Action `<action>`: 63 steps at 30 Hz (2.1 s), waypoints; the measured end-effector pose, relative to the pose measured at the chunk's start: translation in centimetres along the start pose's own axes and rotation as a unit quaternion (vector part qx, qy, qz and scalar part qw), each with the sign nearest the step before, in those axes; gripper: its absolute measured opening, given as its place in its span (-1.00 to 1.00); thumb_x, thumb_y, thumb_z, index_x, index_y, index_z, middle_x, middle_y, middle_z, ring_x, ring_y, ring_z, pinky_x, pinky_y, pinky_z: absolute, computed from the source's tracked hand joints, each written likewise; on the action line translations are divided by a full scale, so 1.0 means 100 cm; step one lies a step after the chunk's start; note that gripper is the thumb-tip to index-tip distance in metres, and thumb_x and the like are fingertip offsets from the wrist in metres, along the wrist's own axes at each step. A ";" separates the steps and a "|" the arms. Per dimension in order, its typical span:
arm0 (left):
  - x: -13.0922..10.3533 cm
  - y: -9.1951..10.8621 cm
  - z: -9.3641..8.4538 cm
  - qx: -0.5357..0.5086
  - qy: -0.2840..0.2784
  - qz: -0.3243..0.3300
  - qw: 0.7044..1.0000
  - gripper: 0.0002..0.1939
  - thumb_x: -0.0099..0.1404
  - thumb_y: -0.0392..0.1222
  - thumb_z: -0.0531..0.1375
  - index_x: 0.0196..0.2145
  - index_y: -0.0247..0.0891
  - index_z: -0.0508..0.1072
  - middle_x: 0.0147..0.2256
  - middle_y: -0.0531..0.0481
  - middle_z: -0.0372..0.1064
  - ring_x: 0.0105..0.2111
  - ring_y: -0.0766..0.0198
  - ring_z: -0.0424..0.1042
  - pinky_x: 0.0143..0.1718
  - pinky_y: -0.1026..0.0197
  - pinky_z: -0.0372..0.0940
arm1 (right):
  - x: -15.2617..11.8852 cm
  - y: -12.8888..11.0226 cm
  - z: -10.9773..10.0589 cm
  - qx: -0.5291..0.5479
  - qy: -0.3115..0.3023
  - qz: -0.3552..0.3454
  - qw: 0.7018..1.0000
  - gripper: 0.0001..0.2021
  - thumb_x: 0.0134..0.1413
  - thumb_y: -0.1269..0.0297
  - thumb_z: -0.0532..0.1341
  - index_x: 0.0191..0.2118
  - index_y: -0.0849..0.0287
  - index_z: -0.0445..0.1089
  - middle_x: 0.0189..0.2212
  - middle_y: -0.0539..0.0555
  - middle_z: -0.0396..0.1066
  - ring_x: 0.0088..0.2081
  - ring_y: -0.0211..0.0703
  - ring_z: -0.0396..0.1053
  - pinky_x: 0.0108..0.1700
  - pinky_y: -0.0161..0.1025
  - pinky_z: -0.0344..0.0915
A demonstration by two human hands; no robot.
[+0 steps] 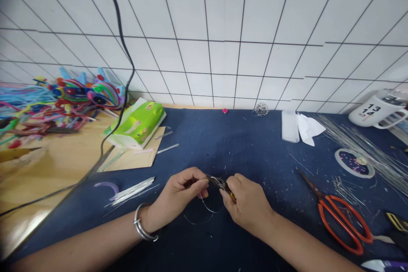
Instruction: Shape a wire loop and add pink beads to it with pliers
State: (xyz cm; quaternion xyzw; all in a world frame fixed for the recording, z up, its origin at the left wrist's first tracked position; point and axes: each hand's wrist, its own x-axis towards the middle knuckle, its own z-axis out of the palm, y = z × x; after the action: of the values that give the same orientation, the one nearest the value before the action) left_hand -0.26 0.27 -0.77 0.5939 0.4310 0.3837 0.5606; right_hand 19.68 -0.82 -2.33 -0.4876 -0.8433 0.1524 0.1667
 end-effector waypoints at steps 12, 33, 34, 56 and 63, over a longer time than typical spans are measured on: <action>-0.001 -0.003 0.000 0.004 -0.013 -0.004 1.000 -0.84 0.23 -0.18 0.09 -0.41 -0.33 0.34 -0.56 0.03 0.32 -0.54 0.38 0.30 -0.48 0.30 0.24 | 0.000 -0.001 -0.003 -0.005 -0.002 -0.009 1.000 -0.80 0.15 0.25 -0.05 -0.42 0.20 0.18 -0.50 0.02 0.19 -0.48 -0.28 0.16 -0.41 -0.31 0.13; -0.001 -0.002 0.000 -0.006 -0.017 -0.005 1.000 -0.85 0.23 -0.18 0.09 -0.42 -0.33 0.33 -0.57 0.05 0.31 -0.56 0.40 0.29 -0.49 0.32 0.23 | 0.001 -0.001 -0.004 -0.010 -0.003 -0.018 1.000 -0.80 0.15 0.25 -0.05 -0.44 0.19 0.16 -0.52 0.01 0.19 -0.50 -0.30 0.15 -0.43 -0.33 0.10; -0.001 -0.002 0.000 -0.006 -0.016 -0.006 1.000 -0.85 0.23 -0.18 0.10 -0.42 -0.33 0.33 -0.57 0.05 0.31 -0.56 0.40 0.29 -0.49 0.32 0.23 | 0.001 0.000 -0.004 -0.011 -0.003 -0.019 1.000 -0.80 0.15 0.25 -0.05 -0.44 0.19 0.16 -0.52 0.01 0.19 -0.49 -0.30 0.15 -0.43 -0.33 0.10; 0.001 -0.001 0.000 0.006 0.009 -0.009 1.000 -0.85 0.22 -0.19 0.10 -0.43 -0.33 0.34 -0.57 0.06 0.31 -0.55 0.40 0.29 -0.48 0.33 0.23 | 0.001 -0.005 -0.007 -0.003 0.014 0.010 1.000 -0.78 0.16 0.19 -0.04 -0.41 0.18 0.20 -0.49 0.02 0.20 -0.47 -0.27 0.17 -0.43 -0.32 0.15; 0.000 -0.003 -0.002 0.022 0.002 0.001 1.000 -0.85 0.23 -0.19 0.09 -0.42 -0.32 0.34 -0.56 0.05 0.32 -0.54 0.40 0.29 -0.47 0.32 0.22 | 0.001 -0.001 -0.003 -0.010 0.003 0.012 1.000 -0.80 0.16 0.22 -0.04 -0.41 0.18 0.19 -0.49 0.02 0.19 -0.47 -0.28 0.17 -0.42 -0.31 0.14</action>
State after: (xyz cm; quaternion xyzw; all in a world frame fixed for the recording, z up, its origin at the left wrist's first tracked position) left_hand -0.42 0.36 -1.07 0.6062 0.4395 0.3758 0.5460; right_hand 19.65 -0.77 -2.00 -0.4994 -0.8387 0.1445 0.1624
